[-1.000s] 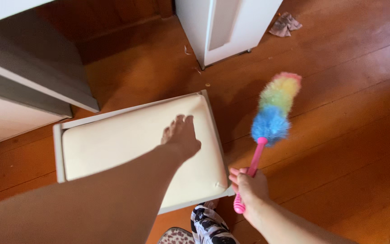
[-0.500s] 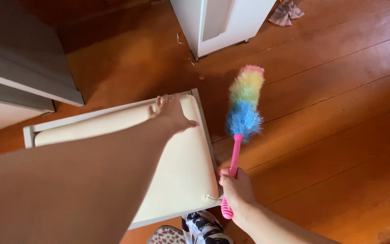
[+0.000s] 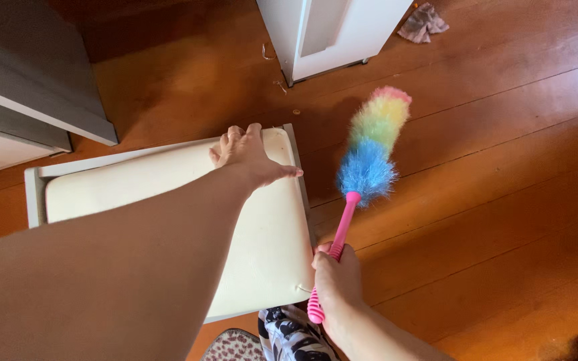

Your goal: The person dusts chairs, a bed, and a stool with a handheld duster, then lifts the cushion of the stool to dust its underside.

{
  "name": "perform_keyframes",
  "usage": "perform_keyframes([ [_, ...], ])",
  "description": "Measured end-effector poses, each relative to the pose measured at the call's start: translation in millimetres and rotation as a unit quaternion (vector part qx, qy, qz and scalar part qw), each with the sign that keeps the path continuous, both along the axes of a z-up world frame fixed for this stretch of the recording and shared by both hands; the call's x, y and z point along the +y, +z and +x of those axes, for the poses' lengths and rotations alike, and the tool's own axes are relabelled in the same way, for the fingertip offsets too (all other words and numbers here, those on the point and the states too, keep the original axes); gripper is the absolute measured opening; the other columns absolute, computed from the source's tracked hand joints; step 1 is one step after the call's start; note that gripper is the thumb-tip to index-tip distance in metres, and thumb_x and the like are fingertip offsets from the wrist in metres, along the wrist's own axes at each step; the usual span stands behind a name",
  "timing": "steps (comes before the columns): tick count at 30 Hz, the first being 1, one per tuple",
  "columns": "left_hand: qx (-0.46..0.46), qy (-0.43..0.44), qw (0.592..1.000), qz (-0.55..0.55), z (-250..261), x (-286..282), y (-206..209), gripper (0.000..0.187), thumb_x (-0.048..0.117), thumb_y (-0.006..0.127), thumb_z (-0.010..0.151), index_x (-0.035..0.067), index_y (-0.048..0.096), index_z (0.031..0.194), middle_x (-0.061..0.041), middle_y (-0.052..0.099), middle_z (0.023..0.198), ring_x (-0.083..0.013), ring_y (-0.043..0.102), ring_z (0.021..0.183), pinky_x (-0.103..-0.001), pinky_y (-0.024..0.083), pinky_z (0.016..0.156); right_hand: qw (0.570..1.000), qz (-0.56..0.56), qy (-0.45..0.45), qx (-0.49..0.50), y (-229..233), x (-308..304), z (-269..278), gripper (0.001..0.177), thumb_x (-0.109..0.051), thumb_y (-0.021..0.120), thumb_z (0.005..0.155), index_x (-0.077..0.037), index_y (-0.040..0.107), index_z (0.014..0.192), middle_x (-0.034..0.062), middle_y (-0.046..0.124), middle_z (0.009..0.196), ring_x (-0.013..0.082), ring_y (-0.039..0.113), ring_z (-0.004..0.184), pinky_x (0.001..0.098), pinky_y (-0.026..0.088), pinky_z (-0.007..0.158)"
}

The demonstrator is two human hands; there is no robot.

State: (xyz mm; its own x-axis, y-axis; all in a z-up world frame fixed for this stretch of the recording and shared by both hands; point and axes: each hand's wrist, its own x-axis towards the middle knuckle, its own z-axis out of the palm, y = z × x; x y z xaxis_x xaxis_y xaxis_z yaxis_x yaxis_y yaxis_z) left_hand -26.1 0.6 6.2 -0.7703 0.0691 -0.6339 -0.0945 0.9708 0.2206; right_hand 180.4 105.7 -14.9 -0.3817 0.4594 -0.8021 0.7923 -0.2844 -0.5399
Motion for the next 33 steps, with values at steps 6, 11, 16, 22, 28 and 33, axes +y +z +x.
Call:
perform_keyframes([
  [6, 0.026, 0.041, 0.998, -0.039, 19, 17, 30, 0.129, 0.073, 0.088, 0.056, 0.028, 0.025, 0.159, -0.018, 0.019, 0.161, -0.0399, 0.010, 0.151, -0.075, 0.023, 0.109, 1.000, -0.004, -0.021, 0.018, 54, -22, -2, 0.013, -0.013, 0.052, 0.095, -0.005, 0.055, 0.106, 0.0078, 0.054, 0.086, 0.0195, 0.053, 0.072, 0.0374, 0.049, 0.064],
  [11, 0.076, 0.075, 0.989, -0.107, 31, 34, -11, 0.141, 0.065, 0.094, 0.054, 0.031, 0.009, 0.161, -0.020, 0.010, 0.161, -0.0499, 0.001, 0.149, -0.081, 0.021, 0.102, 0.998, 0.050, -0.021, -0.013, 90, -38, -3, 0.013, -0.014, 0.055, 0.094, -0.008, 0.057, 0.105, 0.0117, 0.060, 0.081, 0.0269, 0.058, 0.065, 0.0449, 0.049, 0.060],
  [16, 0.270, 0.125, 0.932, -0.208, 101, 49, -51, 0.117, 0.035, 0.078, 0.070, 0.037, 0.005, 0.162, -0.020, 0.017, 0.165, -0.0554, 0.035, 0.140, -0.082, 0.037, 0.087, 0.991, 0.124, 0.039, -0.028, 87, -48, 8, 0.024, -0.032, 0.070, 0.092, -0.008, 0.063, 0.090, 0.0101, 0.067, 0.079, 0.0232, 0.067, 0.069, 0.0393, 0.053, 0.069],
  [22, 0.531, 0.248, 0.668, -0.458, 78, 49, -119, 0.102, 0.054, 0.062, 0.093, 0.030, -0.001, 0.168, -0.022, 0.018, 0.174, -0.0491, 0.040, 0.144, -0.081, 0.038, 0.096, 0.985, 0.132, 0.043, 0.098, 12, -42, 39, 0.016, -0.022, 0.067, 0.091, -0.007, 0.062, 0.090, 0.0091, 0.070, 0.078, 0.0210, 0.069, 0.069, 0.0362, 0.054, 0.066],
  [28, 0.417, 0.254, 0.817, -0.307, 100, 50, -57, 0.119, 0.033, 0.083, 0.083, 0.032, 0.001, 0.169, -0.021, 0.028, 0.165, -0.0516, 0.042, 0.139, -0.081, 0.039, 0.095, 0.971, 0.126, 0.035, 0.200, 4, -32, 92, 0.008, -0.013, 0.063, 0.091, -0.005, 0.061, 0.089, 0.0081, 0.074, 0.078, 0.0189, 0.070, 0.069, 0.0331, 0.055, 0.063],
  [33, 0.110, 0.285, 0.950, -0.060, 106, -10, 80, 0.134, 0.017, 0.088, 0.056, 0.033, 0.004, 0.159, -0.019, 0.024, 0.161, -0.0489, 0.034, 0.143, -0.074, 0.040, 0.101, 0.986, -0.118, -0.090, 0.071, 44, -41, 76, 0.013, -0.017, 0.061, 0.096, -0.007, 0.052, 0.097, 0.0066, 0.067, 0.067, 0.0211, 0.060, 0.045, 0.0380, 0.053, 0.043],
])
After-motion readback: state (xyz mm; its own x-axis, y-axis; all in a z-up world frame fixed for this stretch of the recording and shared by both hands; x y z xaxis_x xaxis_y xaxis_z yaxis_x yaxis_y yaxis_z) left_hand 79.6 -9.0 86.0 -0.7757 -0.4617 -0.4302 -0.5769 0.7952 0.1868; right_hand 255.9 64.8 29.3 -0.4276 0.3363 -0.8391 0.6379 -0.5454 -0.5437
